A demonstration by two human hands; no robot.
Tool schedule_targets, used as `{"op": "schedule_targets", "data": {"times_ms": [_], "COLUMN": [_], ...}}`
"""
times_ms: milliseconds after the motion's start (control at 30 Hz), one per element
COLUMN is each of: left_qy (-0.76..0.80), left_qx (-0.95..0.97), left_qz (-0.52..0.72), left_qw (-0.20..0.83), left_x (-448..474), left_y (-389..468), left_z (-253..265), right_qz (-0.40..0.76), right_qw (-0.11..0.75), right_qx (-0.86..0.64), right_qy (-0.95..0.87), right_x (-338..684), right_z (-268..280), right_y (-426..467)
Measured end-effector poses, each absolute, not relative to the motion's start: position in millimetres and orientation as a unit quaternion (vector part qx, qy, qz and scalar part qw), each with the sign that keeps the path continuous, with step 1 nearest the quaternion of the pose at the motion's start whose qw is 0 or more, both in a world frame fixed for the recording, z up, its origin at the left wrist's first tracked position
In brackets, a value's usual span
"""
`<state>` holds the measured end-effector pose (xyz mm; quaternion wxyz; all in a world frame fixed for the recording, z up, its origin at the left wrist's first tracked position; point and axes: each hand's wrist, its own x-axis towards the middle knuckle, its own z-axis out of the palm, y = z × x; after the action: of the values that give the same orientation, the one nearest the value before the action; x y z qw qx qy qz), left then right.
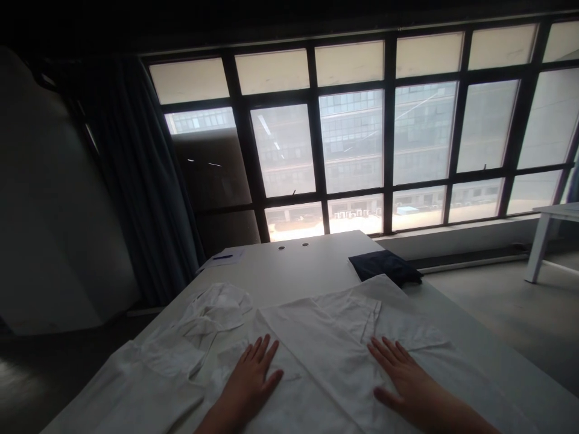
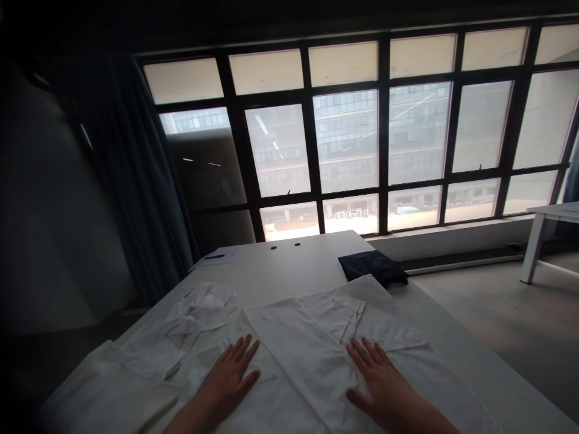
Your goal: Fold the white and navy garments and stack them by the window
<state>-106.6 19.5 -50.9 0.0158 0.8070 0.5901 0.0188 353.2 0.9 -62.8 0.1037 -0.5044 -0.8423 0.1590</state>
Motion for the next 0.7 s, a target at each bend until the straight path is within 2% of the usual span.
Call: {"op": "schedule_targets", "data": {"times_ms": [233, 367, 500, 600, 700], "left_qy": [0.678, 0.684, 0.610, 0.495, 0.409], "left_qx": [0.734, 0.721, 0.763, 0.847, 0.906], "left_qz": [0.032, 0.067, 0.142, 0.160, 0.091], "left_qw": [-0.005, -0.090, -0.159, -0.107, -0.050], "left_x": [-168.9, -185.7, -167.3, -135.2, -106.4], "left_y": [12.0, 1.3, -18.5, -35.5, -46.1], "left_z": [-51.0, -49.5, -46.9, -58.3, -75.6], "right_qz": [0.119, 0.118, 0.118, 0.122, 0.135], "right_qw": [0.085, 0.074, 0.068, 0.063, 0.044], "right_qx": [-0.595, -0.588, -0.605, -0.624, -0.641], "right_qy": [-0.790, -0.797, -0.784, -0.769, -0.754], "right_x": [364.4, 383.4, 402.3, 412.4, 420.2], "right_z": [-64.1, -72.5, -79.5, -78.5, -75.3], "right_y": [14.6, 25.0, 32.5, 34.8, 36.2]}}
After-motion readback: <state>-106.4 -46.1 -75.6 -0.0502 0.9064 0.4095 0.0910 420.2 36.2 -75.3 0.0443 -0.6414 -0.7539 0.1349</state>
